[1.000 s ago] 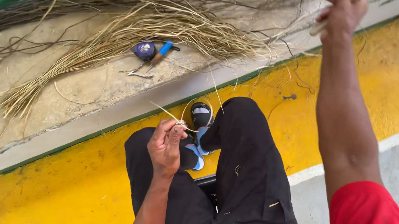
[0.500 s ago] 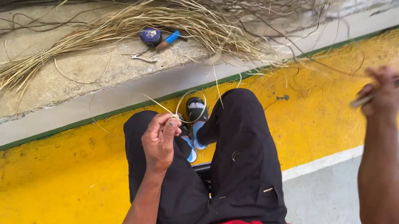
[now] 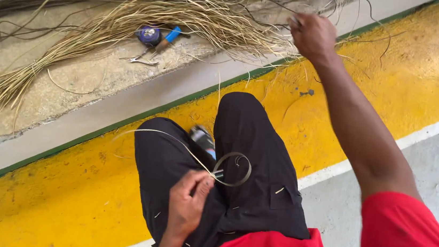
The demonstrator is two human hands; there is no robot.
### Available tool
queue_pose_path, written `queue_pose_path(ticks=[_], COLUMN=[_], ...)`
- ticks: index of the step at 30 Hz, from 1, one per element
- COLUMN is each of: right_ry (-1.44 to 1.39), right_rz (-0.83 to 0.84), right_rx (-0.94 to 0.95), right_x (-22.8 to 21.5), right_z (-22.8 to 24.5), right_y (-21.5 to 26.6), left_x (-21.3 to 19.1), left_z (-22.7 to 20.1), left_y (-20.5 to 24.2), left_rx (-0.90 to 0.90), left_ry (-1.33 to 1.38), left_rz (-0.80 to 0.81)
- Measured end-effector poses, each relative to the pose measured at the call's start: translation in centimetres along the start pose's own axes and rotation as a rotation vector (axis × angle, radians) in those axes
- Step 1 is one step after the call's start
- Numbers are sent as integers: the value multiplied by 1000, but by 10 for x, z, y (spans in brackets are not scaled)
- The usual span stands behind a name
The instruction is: The recorder is weaving thin bamboo or wood strips together to form a pattern or object.
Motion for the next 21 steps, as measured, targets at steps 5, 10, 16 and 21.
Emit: queue_pose_path(ticks=[5,10,16,21], right_ry=[178,222,390,519], right_rz=[67,-17,289,441], right_rx=[114,27,25,49], right_x=[51,64,30,-10], right_z=[18,20,1,-22], right_y=[-70,-74,-77,-51], left_x=[8,2,-3,-3], left_z=[10,15,13,18], left_y=[8,11,4,3], left_rx=[-40,81,-75,-31], left_ry=[-201,-243,-85,-85], left_rz=[38,-20,-23,-22])
Point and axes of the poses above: each hand's wrist, its own y-axis away from the middle knuckle, its own x-axis out of the palm, z = x × y, the point moved 1 cm from there along -y, towards the middle knuckle, and after that the axes turned 7 degrees about y, right-handed, at the moved point
